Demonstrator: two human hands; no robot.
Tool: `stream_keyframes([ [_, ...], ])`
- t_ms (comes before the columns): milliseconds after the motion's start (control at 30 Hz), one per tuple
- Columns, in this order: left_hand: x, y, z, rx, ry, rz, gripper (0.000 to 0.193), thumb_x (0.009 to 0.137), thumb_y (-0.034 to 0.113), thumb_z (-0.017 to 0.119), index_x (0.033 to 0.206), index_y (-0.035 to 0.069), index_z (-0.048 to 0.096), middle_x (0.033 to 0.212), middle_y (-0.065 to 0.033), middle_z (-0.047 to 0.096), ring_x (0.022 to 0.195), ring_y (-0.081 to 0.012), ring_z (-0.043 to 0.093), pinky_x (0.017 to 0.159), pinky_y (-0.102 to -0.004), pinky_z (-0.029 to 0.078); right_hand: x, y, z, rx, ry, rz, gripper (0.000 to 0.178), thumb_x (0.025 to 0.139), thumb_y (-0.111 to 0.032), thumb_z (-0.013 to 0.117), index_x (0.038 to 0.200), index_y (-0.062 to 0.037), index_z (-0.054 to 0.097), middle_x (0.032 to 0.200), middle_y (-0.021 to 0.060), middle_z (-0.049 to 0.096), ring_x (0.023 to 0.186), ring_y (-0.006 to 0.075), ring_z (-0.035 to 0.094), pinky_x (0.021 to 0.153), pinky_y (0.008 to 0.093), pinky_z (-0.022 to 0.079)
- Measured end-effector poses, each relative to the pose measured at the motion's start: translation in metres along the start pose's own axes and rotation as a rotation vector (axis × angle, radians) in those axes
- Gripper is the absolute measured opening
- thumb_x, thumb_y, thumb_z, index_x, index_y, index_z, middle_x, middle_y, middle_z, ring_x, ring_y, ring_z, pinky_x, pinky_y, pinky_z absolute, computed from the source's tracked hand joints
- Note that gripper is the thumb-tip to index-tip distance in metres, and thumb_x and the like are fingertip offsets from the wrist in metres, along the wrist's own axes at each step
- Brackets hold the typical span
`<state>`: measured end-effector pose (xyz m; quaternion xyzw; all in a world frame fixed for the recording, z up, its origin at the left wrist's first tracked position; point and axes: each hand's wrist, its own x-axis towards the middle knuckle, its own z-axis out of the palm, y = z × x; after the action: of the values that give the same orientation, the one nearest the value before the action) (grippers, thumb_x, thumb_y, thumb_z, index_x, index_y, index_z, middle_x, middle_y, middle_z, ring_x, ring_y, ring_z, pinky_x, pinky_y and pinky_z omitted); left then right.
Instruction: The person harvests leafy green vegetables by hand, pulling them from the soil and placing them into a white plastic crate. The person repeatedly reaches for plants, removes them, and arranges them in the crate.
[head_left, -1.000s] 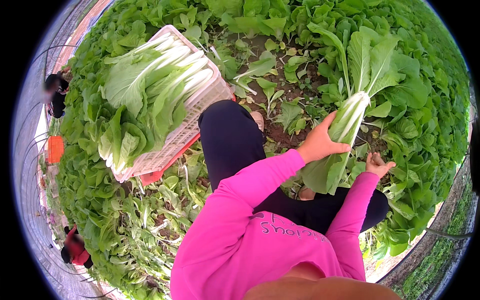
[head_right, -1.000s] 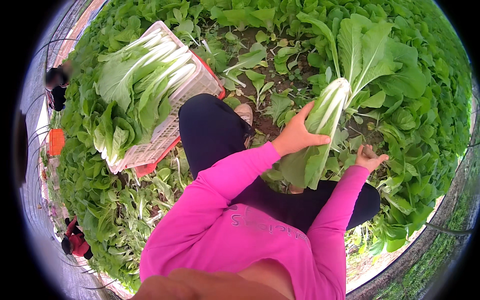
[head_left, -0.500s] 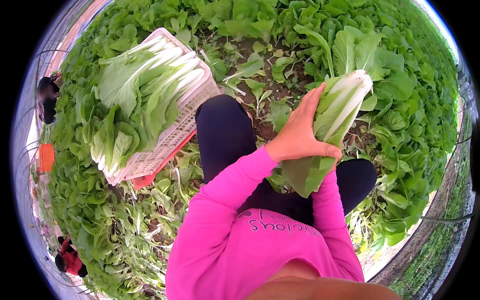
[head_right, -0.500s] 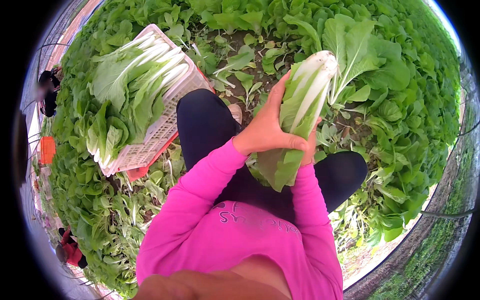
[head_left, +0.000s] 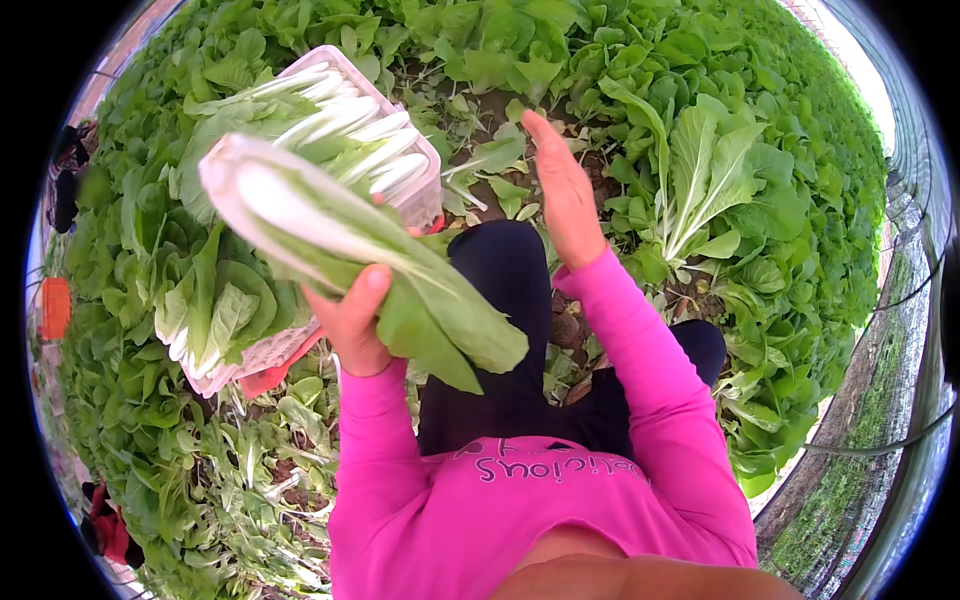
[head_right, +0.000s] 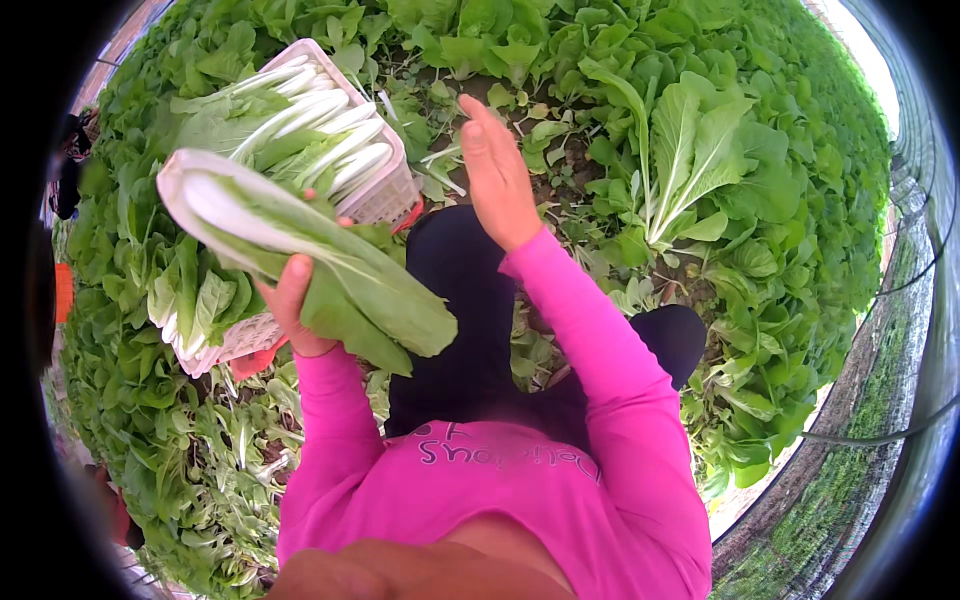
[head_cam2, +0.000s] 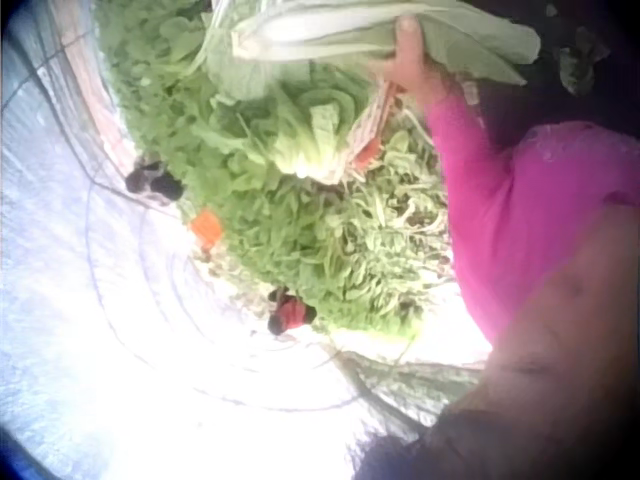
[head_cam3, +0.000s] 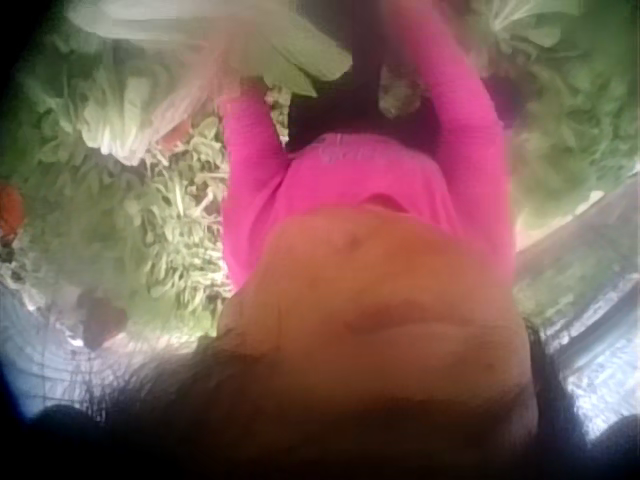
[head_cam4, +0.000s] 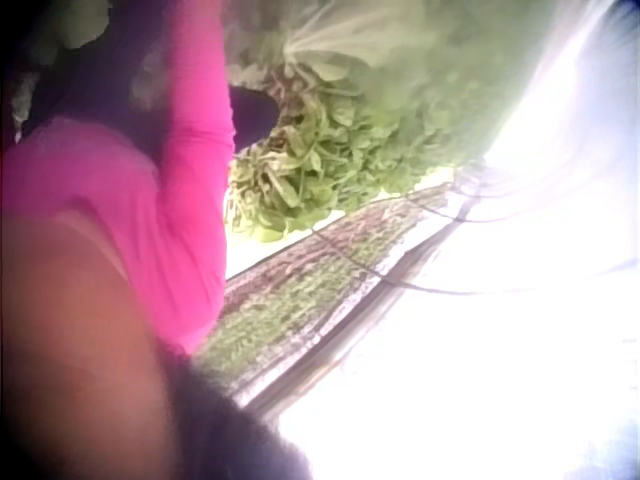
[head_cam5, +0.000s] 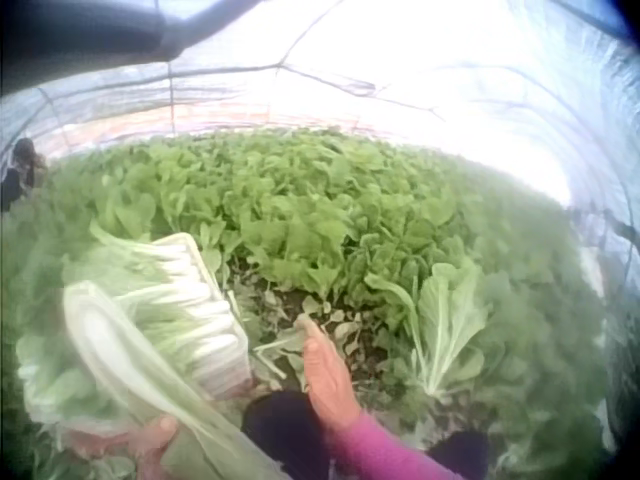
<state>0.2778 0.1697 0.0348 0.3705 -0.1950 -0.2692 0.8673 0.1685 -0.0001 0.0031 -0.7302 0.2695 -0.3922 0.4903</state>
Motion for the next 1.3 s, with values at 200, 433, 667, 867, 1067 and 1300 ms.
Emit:
stream_keyframes([
  [200, 0.040, 0.005, -0.078, 0.388, 0.444, 0.084, 0.068, 0.074, 0.004, 0.067, 0.133, 0.000, 0.032, 0.114, -0.0181, 0.051, 0.092, -0.0280, 0.060, 0.080, -0.0395, 0.051, 0.107, 0.110, 0.115, -0.326, -0.090, 0.220, 0.068, 0.094, -0.053, 0.026, 0.124, 0.0047, 0.045, 0.132, 0.0252, 0.041, 0.129, 0.0395, 0.030, 0.107, 0.0418, 0.023],
  [433, 0.061, -0.004, -0.120, 0.539, 0.465, 0.041, 0.069, 0.074, 0.003, 0.069, 0.133, 0.002, 0.034, 0.117, -0.0134, 0.051, 0.096, -0.0217, 0.056, 0.086, -0.0338, 0.046, 0.091, 0.099, 0.181, -0.340, -0.222, 0.035, 0.051, 0.094, -0.045, 0.036, 0.114, -0.0036, 0.057, 0.125, 0.0195, 0.050, 0.127, 0.0392, 0.034, 0.108, 0.0377, 0.025],
  [667, 0.065, -0.001, -0.123, 0.467, 0.439, -0.006, 0.072, 0.073, 0.003, 0.070, 0.134, 0.001, 0.032, 0.118, -0.0150, 0.050, 0.096, -0.0257, 0.057, 0.085, -0.0371, 0.048, 0.108, 0.111, 0.166, -0.114, 0.041, 0.243, 0.042, 0.078, -0.019, 0.062, 0.117, -0.0038, 0.056, 0.099, 0.0213, 0.061, 0.087, 0.0344, 0.053, 0.086, 0.0397, 0.043],
  [867, 0.061, -0.004, -0.123, 0.447, 0.452, 0.037, 0.074, 0.072, 0.002, 0.070, 0.135, 0.002, 0.031, 0.118, -0.0155, 0.049, 0.096, -0.0263, 0.057, 0.085, -0.0376, 0.048, 0.089, 0.109, 0.178, -0.171, -0.095, 0.072, 0.039, 0.074, -0.010, 0.064, 0.112, -0.0050, 0.061, 0.095, 0.0128, 0.065, 0.091, 0.0291, 0.054, 0.083, 0.0352, 0.043],
  [1067, 0.063, -0.010, -0.136, 0.500, 0.438, 0.059, 0.073, 0.072, 0.003, 0.071, 0.133, 0.001, 0.033, 0.119, -0.0136, 0.049, 0.098, -0.0235, 0.055, 0.087, -0.0352, 0.045, 0.093, 0.099, 0.178, -0.302, -0.071, -0.029, 0.030, 0.076, -0.009, 0.062, 0.106, -0.0077, 0.063, 0.093, 0.0094, 0.064, 0.091, 0.0287, 0.052, 0.083, 0.0372, 0.041],
  [1300, 0.062, -0.009, -0.138, 0.572, 0.463, 0.041, 0.075, 0.070, 0.005, 0.074, 0.133, 0.000, 0.033, 0.120, -0.0117, 0.049, 0.104, -0.0214, 0.051, 0.092, -0.0331, 0.040, 0.131, 0.064, 0.192, -0.381, -0.026, -0.392, 0.031, 0.078, -0.013, 0.062, 0.109, -0.0093, 0.060, 0.105, 0.0079, 0.060, 0.105, 0.0277, 0.049, 0.091, 0.0395, 0.036],
])
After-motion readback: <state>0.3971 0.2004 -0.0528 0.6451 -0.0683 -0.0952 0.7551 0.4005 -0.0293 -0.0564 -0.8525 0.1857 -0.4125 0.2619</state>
